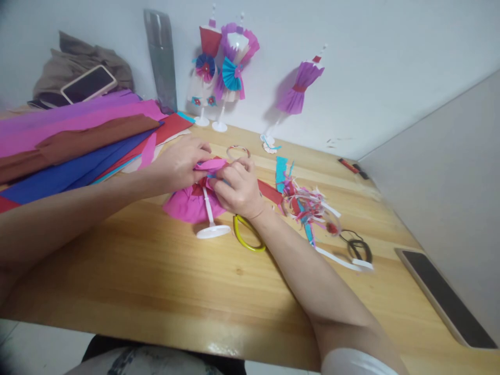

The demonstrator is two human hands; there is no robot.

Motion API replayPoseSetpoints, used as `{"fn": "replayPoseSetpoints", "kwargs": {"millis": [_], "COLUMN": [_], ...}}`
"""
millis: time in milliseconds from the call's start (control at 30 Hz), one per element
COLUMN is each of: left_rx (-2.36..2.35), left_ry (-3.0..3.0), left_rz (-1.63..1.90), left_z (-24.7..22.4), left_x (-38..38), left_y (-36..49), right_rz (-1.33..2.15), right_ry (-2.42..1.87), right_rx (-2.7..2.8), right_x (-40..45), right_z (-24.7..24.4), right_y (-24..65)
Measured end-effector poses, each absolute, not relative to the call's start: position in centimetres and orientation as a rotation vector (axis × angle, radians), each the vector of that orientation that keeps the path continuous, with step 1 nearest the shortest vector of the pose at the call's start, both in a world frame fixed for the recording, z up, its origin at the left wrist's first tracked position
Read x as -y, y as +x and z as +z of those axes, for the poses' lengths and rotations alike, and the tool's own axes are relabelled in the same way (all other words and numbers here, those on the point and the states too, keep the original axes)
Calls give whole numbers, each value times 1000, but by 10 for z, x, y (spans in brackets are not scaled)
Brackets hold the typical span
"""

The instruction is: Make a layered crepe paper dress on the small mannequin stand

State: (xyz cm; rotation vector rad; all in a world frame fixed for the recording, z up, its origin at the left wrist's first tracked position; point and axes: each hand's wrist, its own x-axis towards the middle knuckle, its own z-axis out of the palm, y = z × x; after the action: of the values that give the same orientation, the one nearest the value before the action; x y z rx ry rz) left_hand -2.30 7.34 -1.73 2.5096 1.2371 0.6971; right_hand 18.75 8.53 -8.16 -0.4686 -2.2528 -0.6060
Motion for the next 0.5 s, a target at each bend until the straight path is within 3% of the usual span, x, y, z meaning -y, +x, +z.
{"fn": "replayPoseSetpoints", "kwargs": {"millis": [367,500], "left_rx": [-1289,-1275], "left_ry": [2481,2436], "left_rz": [739,764], "left_z": [-20,-21], "left_x": [-70,-71], "left_y": [-23,-23], "right_rz": [-365,-543], "right_ry": [-479,-507], "right_rx": [2356,2354], "right_x": [-87,-86], "right_z": [-82,-81], "right_y": [192,191]}}
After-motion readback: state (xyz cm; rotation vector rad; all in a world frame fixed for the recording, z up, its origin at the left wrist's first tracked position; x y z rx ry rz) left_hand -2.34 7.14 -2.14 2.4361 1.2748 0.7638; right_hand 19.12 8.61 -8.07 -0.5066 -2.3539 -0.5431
